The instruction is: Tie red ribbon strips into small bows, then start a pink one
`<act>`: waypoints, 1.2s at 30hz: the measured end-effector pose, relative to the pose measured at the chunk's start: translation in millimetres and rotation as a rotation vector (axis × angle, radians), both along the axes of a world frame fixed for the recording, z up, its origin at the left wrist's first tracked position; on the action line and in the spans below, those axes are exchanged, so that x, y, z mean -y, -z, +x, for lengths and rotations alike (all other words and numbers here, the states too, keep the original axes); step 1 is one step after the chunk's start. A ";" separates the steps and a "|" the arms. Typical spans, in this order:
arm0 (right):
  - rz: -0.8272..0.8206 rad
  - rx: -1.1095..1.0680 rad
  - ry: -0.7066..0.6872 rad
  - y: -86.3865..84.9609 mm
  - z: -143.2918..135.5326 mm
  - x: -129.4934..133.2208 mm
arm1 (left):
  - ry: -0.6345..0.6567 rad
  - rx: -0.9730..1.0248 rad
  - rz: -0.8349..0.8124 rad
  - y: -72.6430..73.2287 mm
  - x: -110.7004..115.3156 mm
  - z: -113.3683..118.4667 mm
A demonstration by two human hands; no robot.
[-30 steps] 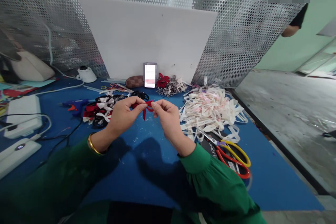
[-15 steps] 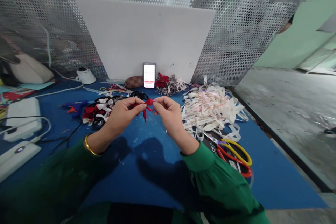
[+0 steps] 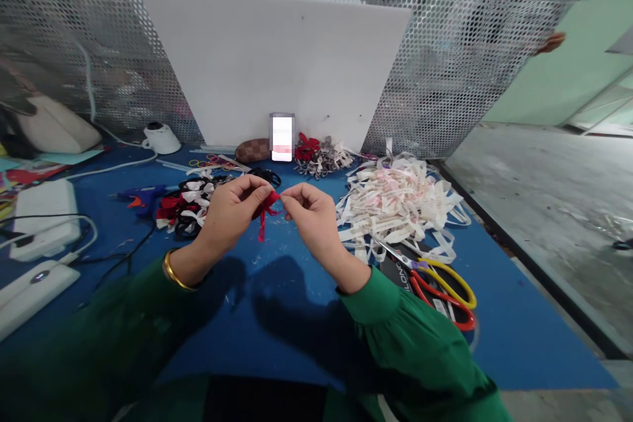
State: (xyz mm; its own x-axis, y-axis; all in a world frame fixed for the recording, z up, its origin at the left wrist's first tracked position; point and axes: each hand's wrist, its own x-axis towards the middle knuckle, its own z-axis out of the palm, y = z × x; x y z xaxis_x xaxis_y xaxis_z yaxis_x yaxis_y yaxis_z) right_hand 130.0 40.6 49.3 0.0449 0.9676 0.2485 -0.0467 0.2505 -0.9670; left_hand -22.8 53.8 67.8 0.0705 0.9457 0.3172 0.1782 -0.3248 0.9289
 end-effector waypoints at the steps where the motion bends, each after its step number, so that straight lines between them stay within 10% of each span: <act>1: 0.002 0.004 0.004 -0.1 0.3 -0.1 | -0.002 -0.006 0.005 -1.1 0.3 -0.1; 36: -0.037 0.051 -0.084 0.4 -3.0 -1.2 | -0.038 -0.309 0.253 4.9 5.1 1.8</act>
State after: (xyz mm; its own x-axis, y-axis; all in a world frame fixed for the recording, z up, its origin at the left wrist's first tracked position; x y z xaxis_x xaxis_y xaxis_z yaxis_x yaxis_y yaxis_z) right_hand 127.1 41.8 48.9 -0.0482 0.9760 0.2124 -0.0160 0.2119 -0.9772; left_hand -21.0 48.7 62.9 0.1654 0.8444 0.5095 0.4532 -0.5239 0.7212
